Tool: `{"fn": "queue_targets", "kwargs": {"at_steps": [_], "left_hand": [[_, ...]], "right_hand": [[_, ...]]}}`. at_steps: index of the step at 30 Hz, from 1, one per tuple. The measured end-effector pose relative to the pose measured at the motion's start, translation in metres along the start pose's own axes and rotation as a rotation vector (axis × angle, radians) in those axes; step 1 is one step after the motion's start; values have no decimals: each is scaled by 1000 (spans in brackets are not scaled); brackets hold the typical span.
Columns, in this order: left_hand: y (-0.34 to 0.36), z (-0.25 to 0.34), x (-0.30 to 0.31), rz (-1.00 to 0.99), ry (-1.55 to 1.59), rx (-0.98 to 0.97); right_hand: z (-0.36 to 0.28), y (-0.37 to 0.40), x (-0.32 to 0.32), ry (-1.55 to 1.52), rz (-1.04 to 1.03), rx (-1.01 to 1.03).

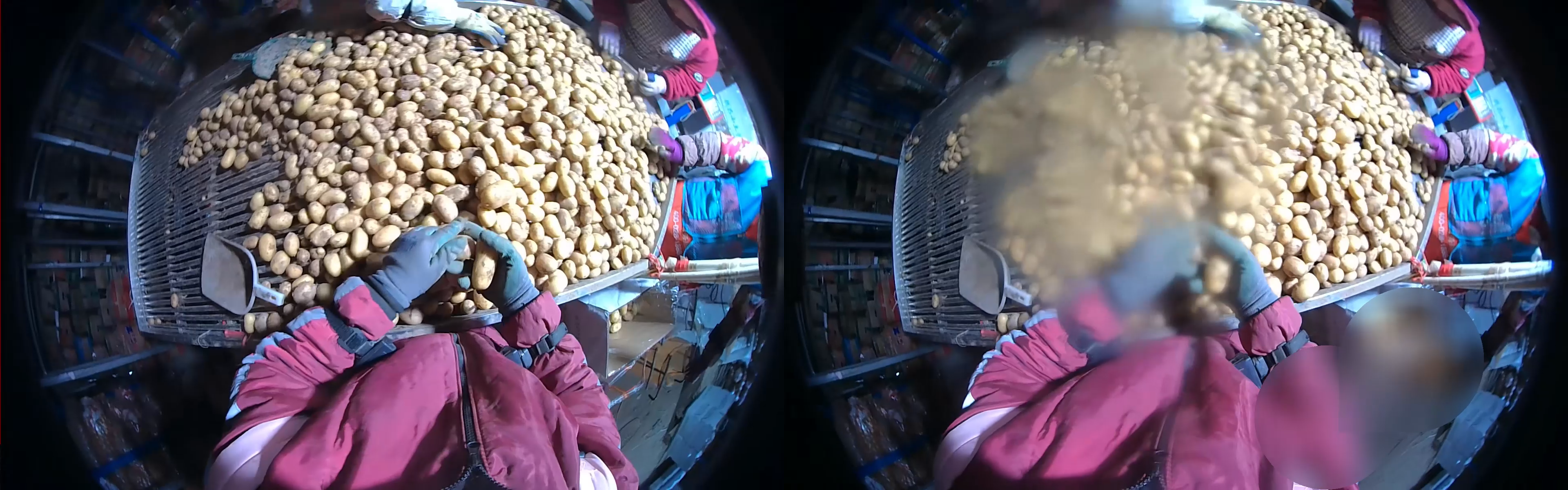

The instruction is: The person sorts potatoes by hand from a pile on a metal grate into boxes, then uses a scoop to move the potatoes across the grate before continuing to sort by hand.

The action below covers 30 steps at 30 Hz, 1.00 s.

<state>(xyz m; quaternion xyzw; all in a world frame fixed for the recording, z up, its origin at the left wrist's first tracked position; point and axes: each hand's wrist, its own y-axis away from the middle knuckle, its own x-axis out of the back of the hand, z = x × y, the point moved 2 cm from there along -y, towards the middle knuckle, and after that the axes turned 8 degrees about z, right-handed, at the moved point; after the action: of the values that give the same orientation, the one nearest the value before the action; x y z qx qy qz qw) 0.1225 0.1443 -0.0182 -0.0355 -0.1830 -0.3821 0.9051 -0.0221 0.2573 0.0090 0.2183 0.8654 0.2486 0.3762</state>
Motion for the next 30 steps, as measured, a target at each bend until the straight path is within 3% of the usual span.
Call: {"fn": "queue_targets", "kwargs": {"at_steps": [1, 2, 3, 4, 5, 6, 7, 8, 9, 11, 12, 14, 16, 17, 18, 19, 20, 22, 23, 24, 26, 28, 30], "left_hand": [[-1, 23, 7, -55, 26, 105], [-18, 16, 13, 38, -658, -361], [-37, -4, 33, 119, -589, -355], [-55, -17, 55, 193, -519, -350], [-69, 13, 73, 380, -454, -131], [-87, -24, 85, 359, -1000, -237], [-108, -50, 94, 316, -1006, 13], [-116, -50, 96, 312, -962, 60], [-123, -81, 98, 301, -993, -28], [-132, -94, 99, 353, -959, 17], [-133, -103, 107, 360, -752, -62], [-132, -108, 111, 423, -432, -40], [-105, -24, 72, 304, -102, 335], [-83, 16, 39, 370, -114, 224], [-86, 16, 22, 148, -48, -53], [-67, 53, -11, 182, 124, 103], [-58, 55, -33, 148, -116, -150], [-31, 112, -86, 3, 38, -152], [-29, 120, -103, -72, -339, -389], [-22, 138, -127, -133, -348, -448], [-12, 136, -160, -165, -290, -453], [-10, 133, -184, -263, -251, -448], [-7, 131, -199, -345, -272, -612]], "right_hand": [[-4, 5, 9, -91, -106, -76], [-10, 12, 18, -184, -213, -153], [-17, 24, 13, 238, -140, 146], [-17, 25, 23, 224, -129, 152], [-14, 24, 36, -2, -148, 38], [-8, 24, 51, -232, -162, -73], [1, 18, 68, 70, -25, 118], [3, 23, 86, -133, -160, 7], [7, 27, 99, -180, -133, -5], [5, 35, 114, -234, -138, 7], [-11, 50, 94, -305, 55, -83], [-11, 51, 104, -356, 43, -15], [-2, 45, 122, -282, 32, 58], [2, 42, 130, -264, 15, 73], [0, 42, 131, -244, 7, 82], [-4, 45, 132, -248, -2, 58], [0, 42, 139, -181, -34, 115], [19, 30, 157, -186, -21, 190], [34, 15, 167, -274, 3, 169], [40, 21, 176, -470, 44, 67], [13, 51, 173, -466, 61, 142], [32, 56, 201, -446, 90, 173], [29, 83, 213, -506, 91, 232]]}}
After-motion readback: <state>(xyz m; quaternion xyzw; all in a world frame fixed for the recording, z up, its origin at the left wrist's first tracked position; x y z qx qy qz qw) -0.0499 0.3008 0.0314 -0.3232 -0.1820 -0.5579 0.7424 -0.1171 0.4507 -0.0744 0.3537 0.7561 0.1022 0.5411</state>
